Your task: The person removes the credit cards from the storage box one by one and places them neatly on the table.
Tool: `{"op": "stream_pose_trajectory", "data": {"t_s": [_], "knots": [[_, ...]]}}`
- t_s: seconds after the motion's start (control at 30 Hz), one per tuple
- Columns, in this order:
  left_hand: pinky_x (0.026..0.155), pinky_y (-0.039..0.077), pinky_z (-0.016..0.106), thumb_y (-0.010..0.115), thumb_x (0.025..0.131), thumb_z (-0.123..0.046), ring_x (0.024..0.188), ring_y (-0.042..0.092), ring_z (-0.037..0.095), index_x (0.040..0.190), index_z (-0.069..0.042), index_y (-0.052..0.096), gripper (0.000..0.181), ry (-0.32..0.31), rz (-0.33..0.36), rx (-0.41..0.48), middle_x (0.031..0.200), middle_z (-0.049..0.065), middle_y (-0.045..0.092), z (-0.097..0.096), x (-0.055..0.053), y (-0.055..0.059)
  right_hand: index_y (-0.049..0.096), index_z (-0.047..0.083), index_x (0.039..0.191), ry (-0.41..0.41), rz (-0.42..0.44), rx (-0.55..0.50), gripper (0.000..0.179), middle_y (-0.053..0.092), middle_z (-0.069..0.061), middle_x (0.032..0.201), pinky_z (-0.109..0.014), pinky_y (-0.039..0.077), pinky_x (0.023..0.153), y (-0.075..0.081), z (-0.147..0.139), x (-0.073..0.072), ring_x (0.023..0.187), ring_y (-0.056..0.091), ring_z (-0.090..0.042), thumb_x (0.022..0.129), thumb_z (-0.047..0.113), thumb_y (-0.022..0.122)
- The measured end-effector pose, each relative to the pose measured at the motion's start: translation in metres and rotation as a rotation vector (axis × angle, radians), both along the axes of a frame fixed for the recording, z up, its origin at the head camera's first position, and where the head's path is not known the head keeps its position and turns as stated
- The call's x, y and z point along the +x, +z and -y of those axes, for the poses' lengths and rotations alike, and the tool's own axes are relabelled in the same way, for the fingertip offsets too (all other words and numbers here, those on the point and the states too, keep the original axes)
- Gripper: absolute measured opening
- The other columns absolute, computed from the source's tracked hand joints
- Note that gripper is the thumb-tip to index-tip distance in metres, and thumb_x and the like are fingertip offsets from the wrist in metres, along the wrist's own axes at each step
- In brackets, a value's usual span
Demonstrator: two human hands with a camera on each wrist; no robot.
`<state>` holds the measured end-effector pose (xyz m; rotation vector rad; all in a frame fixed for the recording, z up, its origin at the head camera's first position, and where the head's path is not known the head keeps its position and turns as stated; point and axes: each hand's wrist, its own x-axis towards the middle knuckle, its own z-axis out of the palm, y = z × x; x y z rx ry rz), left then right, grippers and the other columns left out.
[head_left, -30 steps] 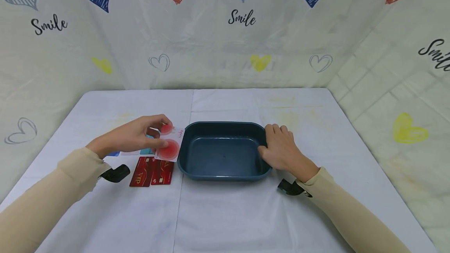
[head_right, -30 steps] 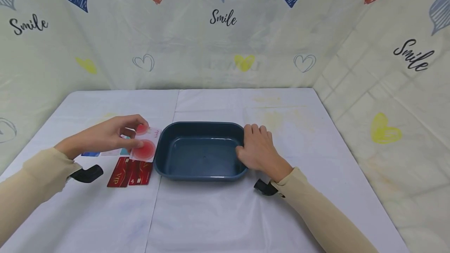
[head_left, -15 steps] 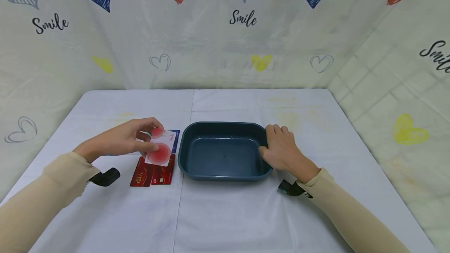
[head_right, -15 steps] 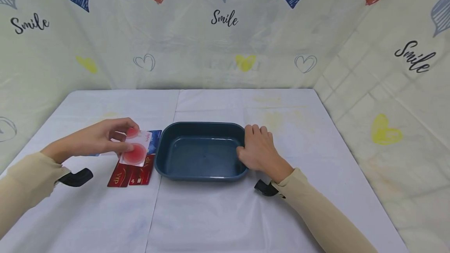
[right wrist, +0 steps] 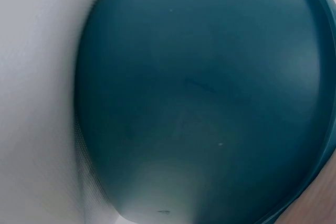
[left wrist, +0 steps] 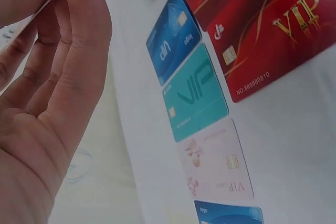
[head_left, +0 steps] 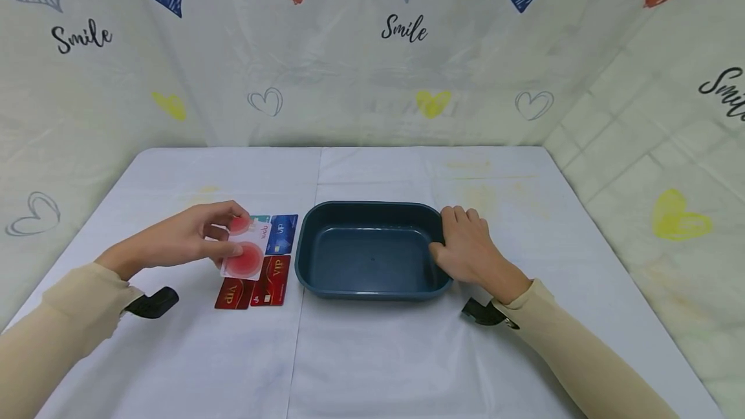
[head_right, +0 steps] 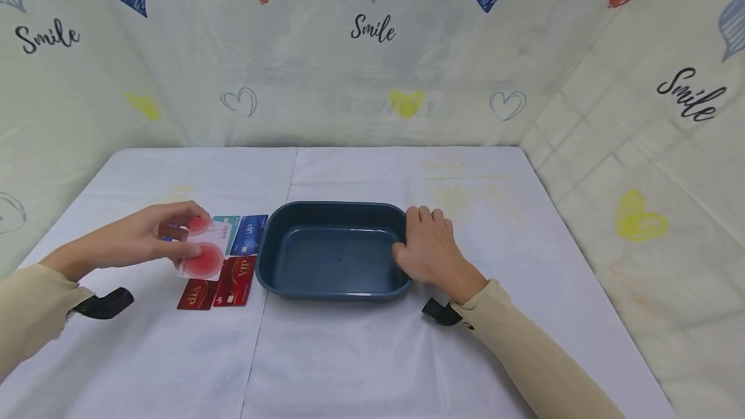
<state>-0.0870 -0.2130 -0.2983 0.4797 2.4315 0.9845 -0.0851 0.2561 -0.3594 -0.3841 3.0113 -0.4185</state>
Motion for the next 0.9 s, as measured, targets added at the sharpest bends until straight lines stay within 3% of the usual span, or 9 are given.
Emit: {"op": "stream_pose_trajectory", "data": {"t_s": [0.3, 0.9], "knots": [[0.076, 0.064, 0.031, 0.076, 0.093, -0.029, 0.11, 0.065, 0.026, 0.136, -0.012, 0.051, 0.053, 0.032, 0.052, -0.02, 0.13, 0.016, 0.062, 0.009, 0.002, -0.005, 0.047, 0.001, 0.105, -0.001, -0.009, 0.004, 0.024, 0.045, -0.013, 0.096, -0.041, 0.026, 0.075, 0.0, 0.0, 0.0, 0.089, 0.035, -0.032, 0.092, 0.022, 0.049], [0.075, 0.064, 0.03, 0.077, 0.092, -0.03, 0.106, 0.065, 0.022, 0.14, -0.007, 0.045, 0.062, 0.041, 0.125, -0.037, 0.132, 0.019, 0.059, 0.029, 0.007, -0.026, 0.046, 0.002, 0.102, -0.003, -0.019, 0.003, 0.021, 0.044, -0.013, 0.094, -0.04, 0.025, 0.075, -0.001, 0.001, 0.0, 0.088, 0.034, -0.031, 0.09, 0.02, 0.048]]}}
